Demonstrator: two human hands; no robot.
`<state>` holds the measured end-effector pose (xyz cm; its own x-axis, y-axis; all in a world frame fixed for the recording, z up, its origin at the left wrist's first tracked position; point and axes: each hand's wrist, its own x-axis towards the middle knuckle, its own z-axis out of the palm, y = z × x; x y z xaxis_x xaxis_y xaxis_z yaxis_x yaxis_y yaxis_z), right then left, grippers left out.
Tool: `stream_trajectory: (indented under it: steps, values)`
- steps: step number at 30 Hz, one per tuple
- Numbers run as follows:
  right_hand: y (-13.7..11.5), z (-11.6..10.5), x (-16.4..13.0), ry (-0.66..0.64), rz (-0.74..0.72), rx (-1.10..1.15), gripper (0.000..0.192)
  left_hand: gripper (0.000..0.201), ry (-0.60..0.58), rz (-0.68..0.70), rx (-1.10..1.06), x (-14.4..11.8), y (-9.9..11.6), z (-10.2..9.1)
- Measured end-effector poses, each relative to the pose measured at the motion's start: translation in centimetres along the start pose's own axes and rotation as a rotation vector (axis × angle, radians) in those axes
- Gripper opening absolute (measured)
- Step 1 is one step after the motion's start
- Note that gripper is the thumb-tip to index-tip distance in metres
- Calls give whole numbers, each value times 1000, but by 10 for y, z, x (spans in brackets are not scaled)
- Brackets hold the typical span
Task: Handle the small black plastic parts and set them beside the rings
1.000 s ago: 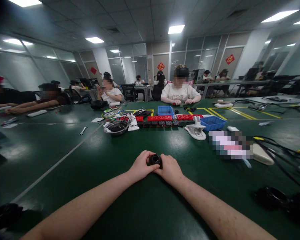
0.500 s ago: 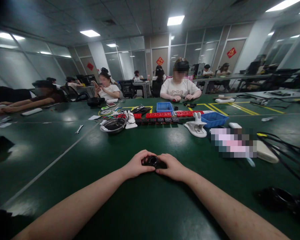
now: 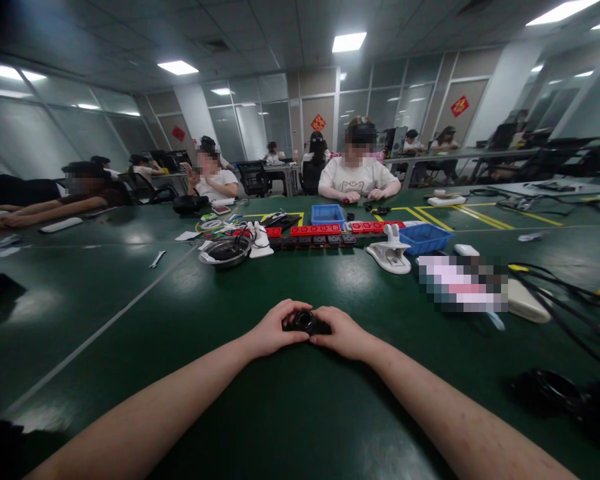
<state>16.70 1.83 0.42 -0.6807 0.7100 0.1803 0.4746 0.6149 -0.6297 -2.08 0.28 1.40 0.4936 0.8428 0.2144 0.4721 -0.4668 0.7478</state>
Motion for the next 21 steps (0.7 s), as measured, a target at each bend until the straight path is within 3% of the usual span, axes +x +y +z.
stream_trajectory:
  steps: [7,11,17,21]
  values:
    - [-1,1,1,22,79,22,27,42,2,-21,0,1,3,0]
    - [1,7,2,82,182,17,26,41,112,-126,22,2,8,10]
    - [-7,22,8,264,340,-201,23,39,279,-224,77,4,9,23]
    - [-14,21,6,262,290,-238,27,39,232,-166,69,3,7,14]
